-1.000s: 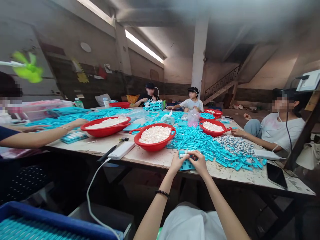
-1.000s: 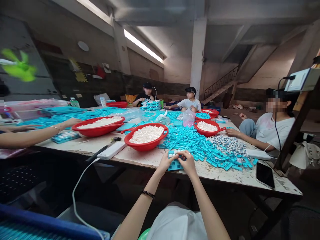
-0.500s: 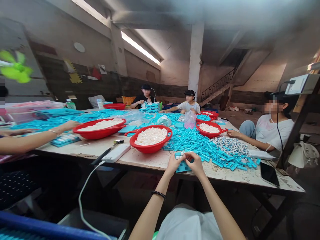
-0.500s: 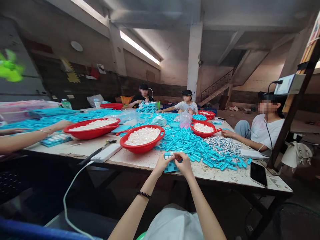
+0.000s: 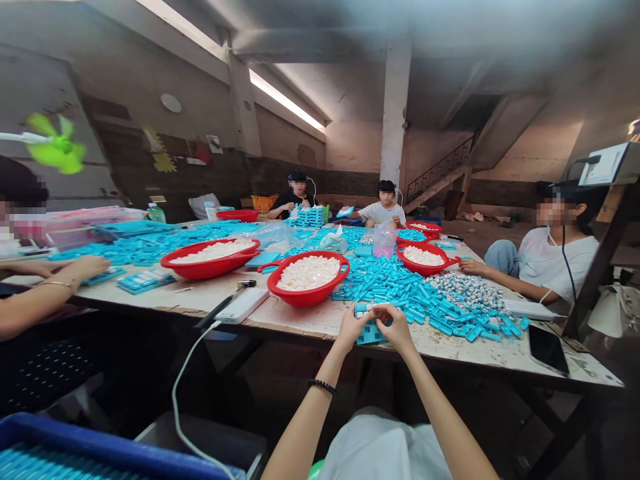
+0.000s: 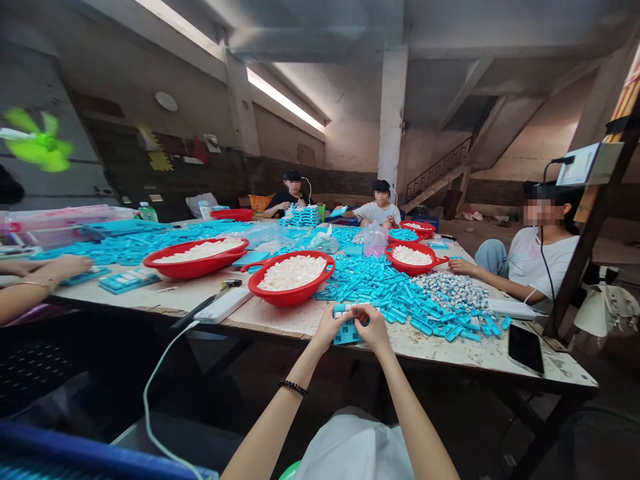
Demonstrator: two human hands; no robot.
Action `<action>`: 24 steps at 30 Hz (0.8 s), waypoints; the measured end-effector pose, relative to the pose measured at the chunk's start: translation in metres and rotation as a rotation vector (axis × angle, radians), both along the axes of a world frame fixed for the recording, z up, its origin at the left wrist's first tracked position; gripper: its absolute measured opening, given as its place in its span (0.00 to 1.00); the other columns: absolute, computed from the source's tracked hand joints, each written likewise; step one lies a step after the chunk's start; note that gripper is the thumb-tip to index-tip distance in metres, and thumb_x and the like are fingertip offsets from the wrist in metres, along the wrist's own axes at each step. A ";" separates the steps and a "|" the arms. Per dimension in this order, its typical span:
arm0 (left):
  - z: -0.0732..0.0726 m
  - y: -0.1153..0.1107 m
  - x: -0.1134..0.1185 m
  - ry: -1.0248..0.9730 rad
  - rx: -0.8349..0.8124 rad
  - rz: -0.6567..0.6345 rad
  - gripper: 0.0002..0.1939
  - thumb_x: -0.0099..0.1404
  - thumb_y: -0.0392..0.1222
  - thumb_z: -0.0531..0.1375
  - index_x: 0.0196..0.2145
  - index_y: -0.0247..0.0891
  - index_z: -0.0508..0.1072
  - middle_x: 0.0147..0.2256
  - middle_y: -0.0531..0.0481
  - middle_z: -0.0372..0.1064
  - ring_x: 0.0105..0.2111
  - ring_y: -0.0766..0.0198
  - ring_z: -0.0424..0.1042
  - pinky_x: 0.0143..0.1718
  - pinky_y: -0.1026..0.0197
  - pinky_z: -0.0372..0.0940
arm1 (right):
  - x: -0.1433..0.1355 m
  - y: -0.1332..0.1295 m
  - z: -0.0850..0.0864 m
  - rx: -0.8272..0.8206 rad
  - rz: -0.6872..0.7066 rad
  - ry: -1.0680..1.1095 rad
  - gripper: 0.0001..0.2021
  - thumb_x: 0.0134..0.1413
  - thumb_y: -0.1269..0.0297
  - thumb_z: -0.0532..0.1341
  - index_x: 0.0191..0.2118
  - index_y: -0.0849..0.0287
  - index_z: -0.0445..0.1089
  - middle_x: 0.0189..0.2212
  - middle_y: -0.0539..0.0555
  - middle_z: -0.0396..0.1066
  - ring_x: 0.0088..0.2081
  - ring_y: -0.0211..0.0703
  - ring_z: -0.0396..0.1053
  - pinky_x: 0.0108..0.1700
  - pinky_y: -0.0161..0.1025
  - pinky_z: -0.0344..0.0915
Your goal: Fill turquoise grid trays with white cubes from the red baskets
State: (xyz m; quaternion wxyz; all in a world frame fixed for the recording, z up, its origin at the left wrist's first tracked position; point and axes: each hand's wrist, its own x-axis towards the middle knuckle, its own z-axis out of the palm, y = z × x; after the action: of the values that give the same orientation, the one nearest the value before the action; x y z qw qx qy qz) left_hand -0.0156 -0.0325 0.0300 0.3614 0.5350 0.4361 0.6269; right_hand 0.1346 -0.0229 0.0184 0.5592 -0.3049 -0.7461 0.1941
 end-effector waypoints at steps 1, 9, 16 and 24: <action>-0.001 0.000 -0.001 0.003 -0.002 -0.001 0.21 0.46 0.55 0.72 0.28 0.39 0.70 0.30 0.49 0.73 0.32 0.59 0.73 0.37 0.59 0.66 | 0.000 0.000 0.000 0.000 0.001 -0.001 0.15 0.51 0.70 0.57 0.44 0.55 0.76 0.33 0.52 0.74 0.31 0.43 0.71 0.35 0.39 0.68; -0.004 0.005 0.001 0.034 -0.037 0.036 0.21 0.47 0.55 0.72 0.30 0.39 0.72 0.32 0.46 0.76 0.35 0.54 0.75 0.38 0.57 0.67 | -0.001 0.001 0.000 -0.003 0.002 0.032 0.13 0.51 0.68 0.59 0.43 0.56 0.76 0.33 0.53 0.74 0.31 0.43 0.71 0.35 0.39 0.70; -0.001 0.007 0.000 0.061 -0.120 0.028 0.28 0.48 0.58 0.72 0.42 0.38 0.75 0.43 0.42 0.79 0.45 0.49 0.76 0.46 0.53 0.68 | 0.049 0.020 0.012 -0.020 -0.195 0.148 0.13 0.55 0.62 0.60 0.44 0.57 0.76 0.33 0.54 0.74 0.33 0.43 0.72 0.35 0.38 0.71; 0.005 0.001 0.002 0.062 -0.098 0.084 0.29 0.46 0.60 0.72 0.40 0.38 0.76 0.41 0.42 0.79 0.45 0.47 0.76 0.45 0.54 0.69 | 0.188 0.091 0.019 -0.304 -0.777 -0.306 0.14 0.53 0.71 0.57 0.44 0.62 0.76 0.38 0.58 0.77 0.40 0.47 0.74 0.46 0.40 0.68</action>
State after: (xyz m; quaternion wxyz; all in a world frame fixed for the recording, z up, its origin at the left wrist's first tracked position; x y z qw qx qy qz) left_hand -0.0136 -0.0318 0.0351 0.3469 0.5172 0.4993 0.6024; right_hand 0.3227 0.0679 0.0372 0.4224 -0.6667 -0.6134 0.0298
